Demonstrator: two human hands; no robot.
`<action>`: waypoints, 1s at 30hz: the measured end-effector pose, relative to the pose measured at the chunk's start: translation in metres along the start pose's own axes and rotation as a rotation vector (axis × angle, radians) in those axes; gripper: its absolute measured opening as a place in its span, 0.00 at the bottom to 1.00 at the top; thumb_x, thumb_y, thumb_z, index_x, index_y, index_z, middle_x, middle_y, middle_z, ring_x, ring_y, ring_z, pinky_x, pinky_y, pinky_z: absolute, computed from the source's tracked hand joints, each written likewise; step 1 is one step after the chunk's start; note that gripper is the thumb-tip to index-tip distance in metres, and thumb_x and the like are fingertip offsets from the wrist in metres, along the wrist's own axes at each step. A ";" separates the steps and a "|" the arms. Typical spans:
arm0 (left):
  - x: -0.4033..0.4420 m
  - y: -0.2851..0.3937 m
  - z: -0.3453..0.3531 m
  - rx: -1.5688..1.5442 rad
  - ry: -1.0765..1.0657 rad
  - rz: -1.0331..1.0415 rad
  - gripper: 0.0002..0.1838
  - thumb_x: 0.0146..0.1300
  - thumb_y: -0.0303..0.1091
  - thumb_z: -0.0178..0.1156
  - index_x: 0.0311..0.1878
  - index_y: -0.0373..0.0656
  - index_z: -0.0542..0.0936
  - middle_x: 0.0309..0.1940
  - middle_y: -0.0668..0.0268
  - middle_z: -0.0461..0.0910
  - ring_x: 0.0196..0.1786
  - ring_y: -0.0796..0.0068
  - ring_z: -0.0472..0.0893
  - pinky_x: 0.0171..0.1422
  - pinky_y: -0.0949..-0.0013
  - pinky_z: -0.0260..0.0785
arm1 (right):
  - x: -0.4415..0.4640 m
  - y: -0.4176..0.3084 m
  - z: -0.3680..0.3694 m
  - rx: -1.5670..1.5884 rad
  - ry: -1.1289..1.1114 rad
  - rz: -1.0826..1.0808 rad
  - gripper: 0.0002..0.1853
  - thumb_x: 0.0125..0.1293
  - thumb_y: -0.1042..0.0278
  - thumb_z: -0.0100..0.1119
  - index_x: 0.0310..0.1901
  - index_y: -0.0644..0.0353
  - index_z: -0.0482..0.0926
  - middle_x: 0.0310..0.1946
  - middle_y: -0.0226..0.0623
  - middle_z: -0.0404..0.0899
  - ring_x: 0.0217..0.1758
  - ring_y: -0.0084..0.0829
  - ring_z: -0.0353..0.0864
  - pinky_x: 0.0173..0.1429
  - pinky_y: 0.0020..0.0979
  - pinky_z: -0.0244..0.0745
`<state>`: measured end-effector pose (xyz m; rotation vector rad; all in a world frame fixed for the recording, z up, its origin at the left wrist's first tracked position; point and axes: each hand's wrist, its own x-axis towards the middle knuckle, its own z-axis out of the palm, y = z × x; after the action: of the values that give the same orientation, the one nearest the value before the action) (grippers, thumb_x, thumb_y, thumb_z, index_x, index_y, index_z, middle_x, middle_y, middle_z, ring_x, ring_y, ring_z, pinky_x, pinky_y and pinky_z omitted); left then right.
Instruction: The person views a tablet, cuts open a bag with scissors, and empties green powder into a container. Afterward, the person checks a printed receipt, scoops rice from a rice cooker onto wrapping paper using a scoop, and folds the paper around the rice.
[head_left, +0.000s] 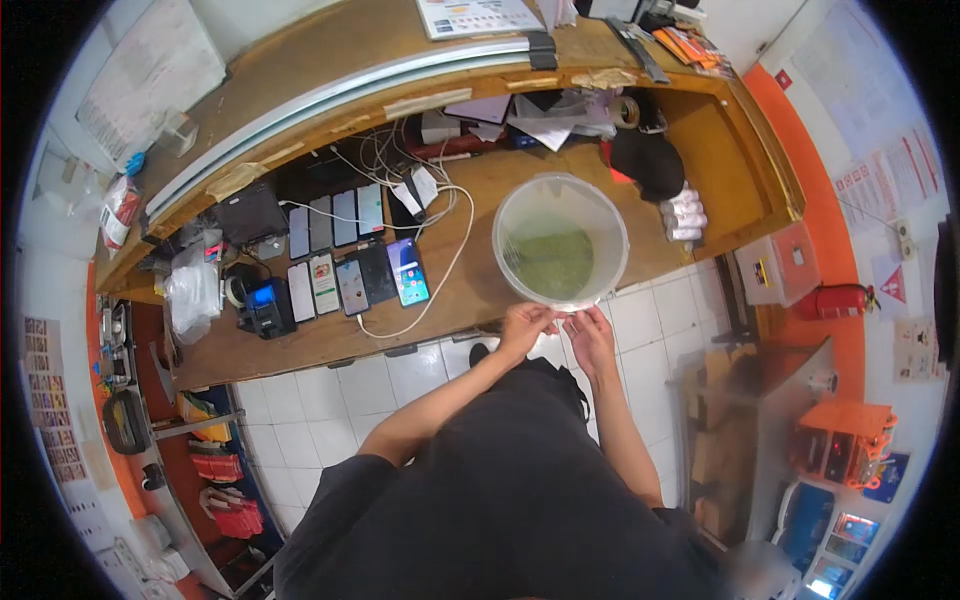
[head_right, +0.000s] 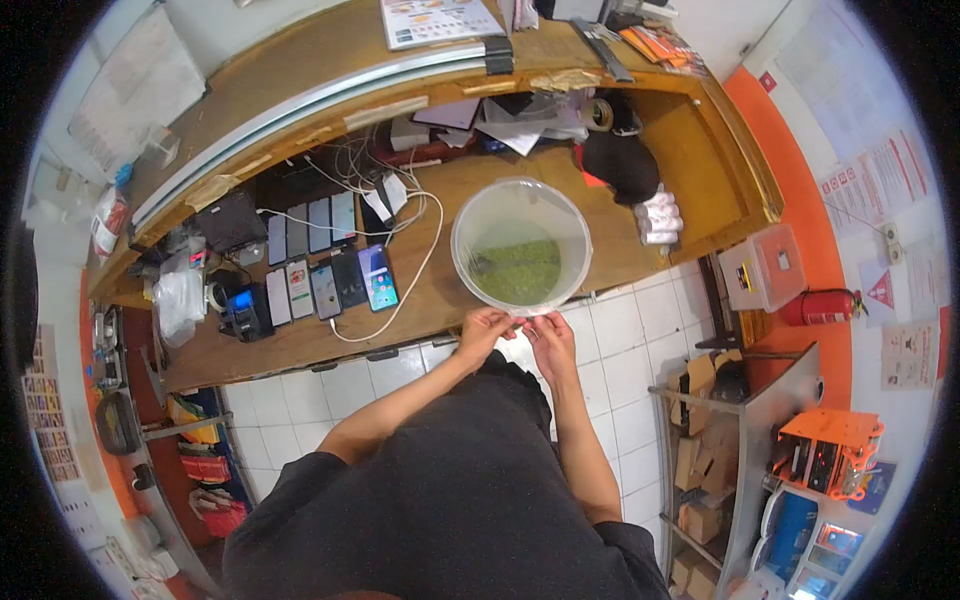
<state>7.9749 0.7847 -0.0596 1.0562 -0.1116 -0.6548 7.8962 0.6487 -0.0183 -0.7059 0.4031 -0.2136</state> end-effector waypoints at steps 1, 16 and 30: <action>0.001 0.000 -0.001 0.032 -0.008 0.012 0.06 0.68 0.27 0.61 0.41 0.32 0.80 0.37 0.56 0.87 0.29 0.75 0.82 0.36 0.71 0.75 | 0.000 0.000 0.000 -0.005 -0.004 -0.003 0.07 0.70 0.75 0.58 0.48 0.59 0.76 0.40 0.35 0.83 0.44 0.27 0.82 0.56 0.34 0.76; -0.003 0.002 -0.013 0.097 0.040 0.026 0.10 0.66 0.30 0.64 0.46 0.32 0.84 0.34 0.62 0.87 0.28 0.82 0.80 0.32 0.77 0.74 | -0.003 0.023 0.013 0.037 0.064 0.039 0.10 0.70 0.72 0.57 0.50 0.54 0.73 0.47 0.32 0.78 0.47 0.27 0.78 0.56 0.34 0.74; 0.001 0.013 -0.014 0.140 0.024 -0.023 0.10 0.67 0.29 0.64 0.43 0.29 0.82 0.37 0.58 0.87 0.34 0.78 0.83 0.37 0.76 0.74 | -0.002 0.016 0.025 -0.010 0.068 0.053 0.05 0.73 0.65 0.56 0.44 0.54 0.75 0.41 0.34 0.80 0.43 0.28 0.77 0.52 0.35 0.72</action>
<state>7.9870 0.7989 -0.0560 1.2015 -0.1260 -0.6622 7.9057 0.6760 -0.0107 -0.6982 0.4878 -0.1863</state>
